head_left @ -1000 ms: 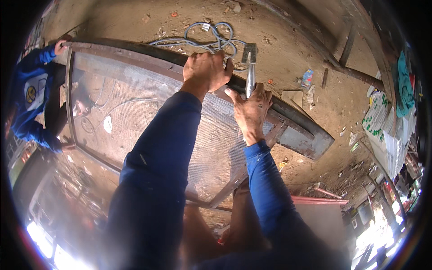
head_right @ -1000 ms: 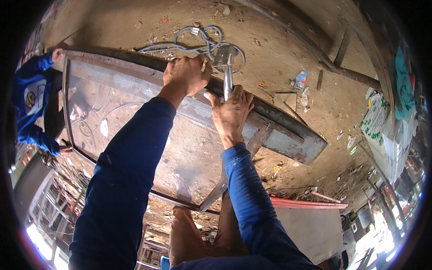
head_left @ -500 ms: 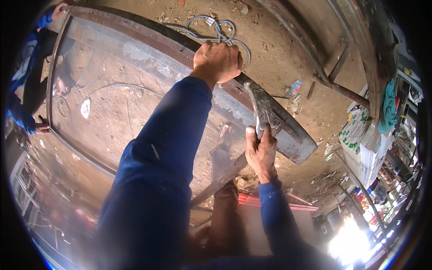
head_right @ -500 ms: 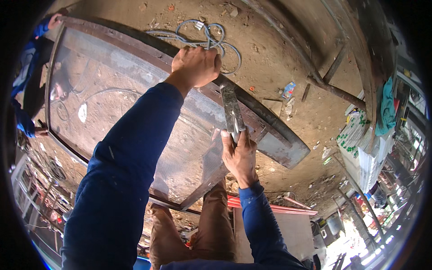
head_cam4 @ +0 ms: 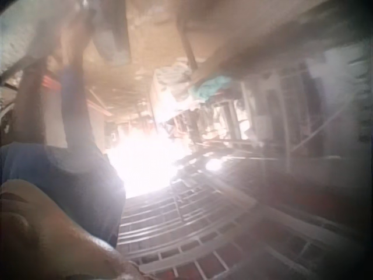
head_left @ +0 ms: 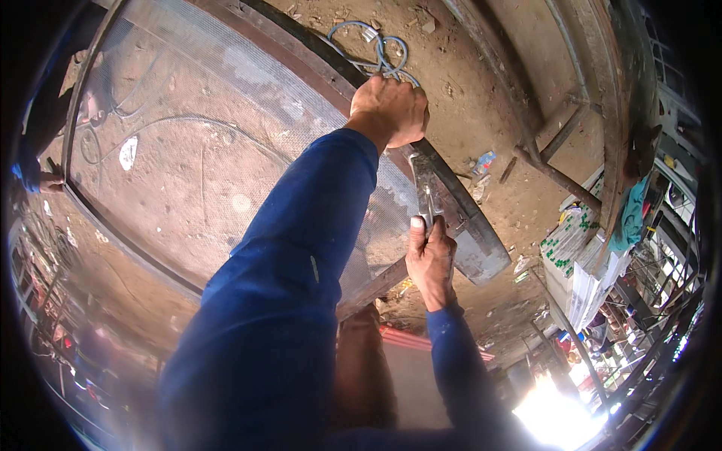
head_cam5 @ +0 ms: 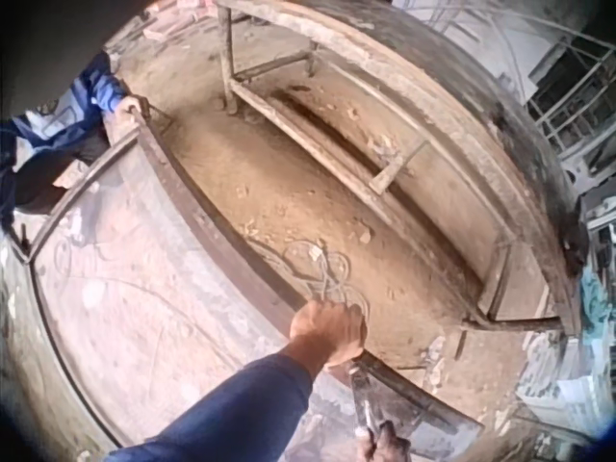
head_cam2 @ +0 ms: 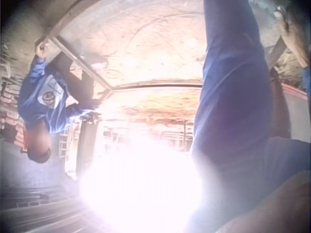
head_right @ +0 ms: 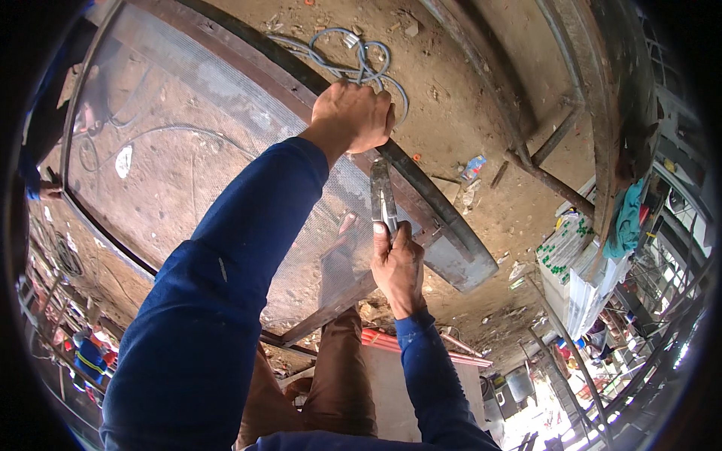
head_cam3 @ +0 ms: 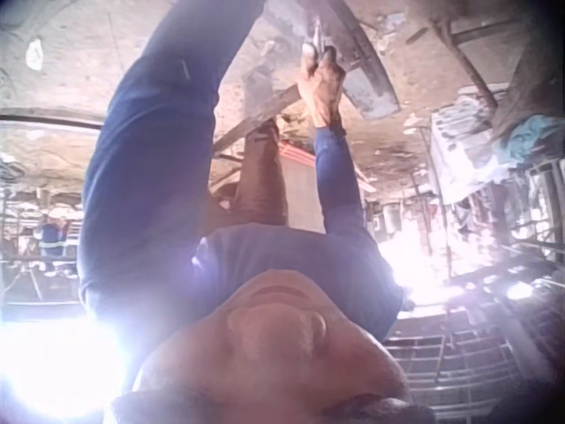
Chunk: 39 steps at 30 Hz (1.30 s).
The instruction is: The person uses a hammer to secure a mesh screen into a metal frame, assisted by another person who holds the frame steady. The person systematically hammers along the edges of the frame to fasten the screen, then flips the frame over to work on the opposite side.
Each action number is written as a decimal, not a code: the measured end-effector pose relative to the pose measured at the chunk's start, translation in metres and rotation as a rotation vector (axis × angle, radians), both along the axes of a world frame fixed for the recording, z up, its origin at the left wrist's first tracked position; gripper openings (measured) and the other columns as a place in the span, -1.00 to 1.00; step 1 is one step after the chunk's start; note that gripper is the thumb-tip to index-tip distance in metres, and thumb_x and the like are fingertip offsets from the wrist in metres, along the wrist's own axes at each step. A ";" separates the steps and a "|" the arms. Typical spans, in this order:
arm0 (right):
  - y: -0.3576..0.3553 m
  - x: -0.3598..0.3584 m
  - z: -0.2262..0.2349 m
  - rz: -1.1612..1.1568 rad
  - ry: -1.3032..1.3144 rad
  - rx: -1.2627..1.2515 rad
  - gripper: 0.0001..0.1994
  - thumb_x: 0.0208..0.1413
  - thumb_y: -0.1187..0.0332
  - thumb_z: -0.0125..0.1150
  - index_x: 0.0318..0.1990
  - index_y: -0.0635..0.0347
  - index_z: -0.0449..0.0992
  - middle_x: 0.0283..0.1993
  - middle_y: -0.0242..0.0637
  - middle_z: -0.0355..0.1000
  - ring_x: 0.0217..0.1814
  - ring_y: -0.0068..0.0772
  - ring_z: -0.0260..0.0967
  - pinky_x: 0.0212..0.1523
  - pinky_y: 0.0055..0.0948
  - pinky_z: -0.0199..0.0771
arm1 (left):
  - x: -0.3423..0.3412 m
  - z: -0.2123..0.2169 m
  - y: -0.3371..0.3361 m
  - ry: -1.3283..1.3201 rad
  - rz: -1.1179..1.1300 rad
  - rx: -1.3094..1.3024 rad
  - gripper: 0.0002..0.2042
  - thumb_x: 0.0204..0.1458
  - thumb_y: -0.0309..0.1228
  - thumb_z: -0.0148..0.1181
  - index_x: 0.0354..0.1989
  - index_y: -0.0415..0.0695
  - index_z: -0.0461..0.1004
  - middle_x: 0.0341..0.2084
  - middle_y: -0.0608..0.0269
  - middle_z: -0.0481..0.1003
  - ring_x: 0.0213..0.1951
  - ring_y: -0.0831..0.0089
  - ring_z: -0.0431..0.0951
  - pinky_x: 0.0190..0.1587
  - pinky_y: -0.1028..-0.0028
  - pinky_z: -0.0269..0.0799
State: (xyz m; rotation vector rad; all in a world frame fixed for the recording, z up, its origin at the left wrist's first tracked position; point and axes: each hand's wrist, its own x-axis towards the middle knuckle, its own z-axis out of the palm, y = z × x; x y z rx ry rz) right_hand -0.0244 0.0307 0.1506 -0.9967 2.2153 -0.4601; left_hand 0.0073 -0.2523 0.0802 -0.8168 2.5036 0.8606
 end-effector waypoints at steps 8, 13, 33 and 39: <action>-0.002 -0.008 -0.007 0.093 0.046 0.088 -0.71 0.43 0.19 0.31 -0.01 0.26 0.48 -0.37 0.15 0.57 -0.41 0.22 0.63 -0.45 0.03 0.59 | 0.000 0.004 -0.006 -0.047 -0.111 0.030 -0.65 0.38 -0.16 0.03 0.03 -0.08 0.67 -0.20 0.03 0.73 -0.13 0.03 0.78 0.07 0.10 0.61; -0.003 -0.015 0.002 0.011 -0.001 0.183 -0.70 0.59 0.16 0.11 -0.04 0.27 0.45 -0.46 -0.05 0.57 -0.50 0.07 0.60 -0.46 -0.04 0.53 | 0.001 0.005 -0.002 0.082 0.015 -0.068 -0.65 0.40 -0.13 0.01 -0.03 -0.10 0.66 -0.24 0.08 0.73 -0.12 0.05 0.77 0.07 0.10 0.60; -0.039 -0.025 -0.026 -0.150 0.257 -0.158 -0.46 0.34 -0.05 0.48 -0.04 0.34 0.51 -0.27 -0.10 0.50 -0.29 -0.10 0.51 -0.14 -0.01 0.55 | -0.001 0.004 0.002 -0.018 0.009 -0.032 -0.56 0.47 -0.06 -0.10 0.11 -0.11 0.61 -0.09 -0.02 0.72 -0.04 0.05 0.75 0.17 0.09 0.52; -0.081 -0.035 -0.085 -0.289 0.150 -0.014 -0.18 0.12 -0.38 0.50 0.06 0.32 0.50 0.03 0.15 0.53 0.25 0.26 0.41 0.37 0.33 0.25 | -0.008 0.008 0.000 -0.158 -0.065 -0.021 -0.53 0.51 -0.04 -0.19 0.22 -0.10 0.53 -0.09 -0.07 0.70 -0.04 0.08 0.76 0.14 0.05 0.58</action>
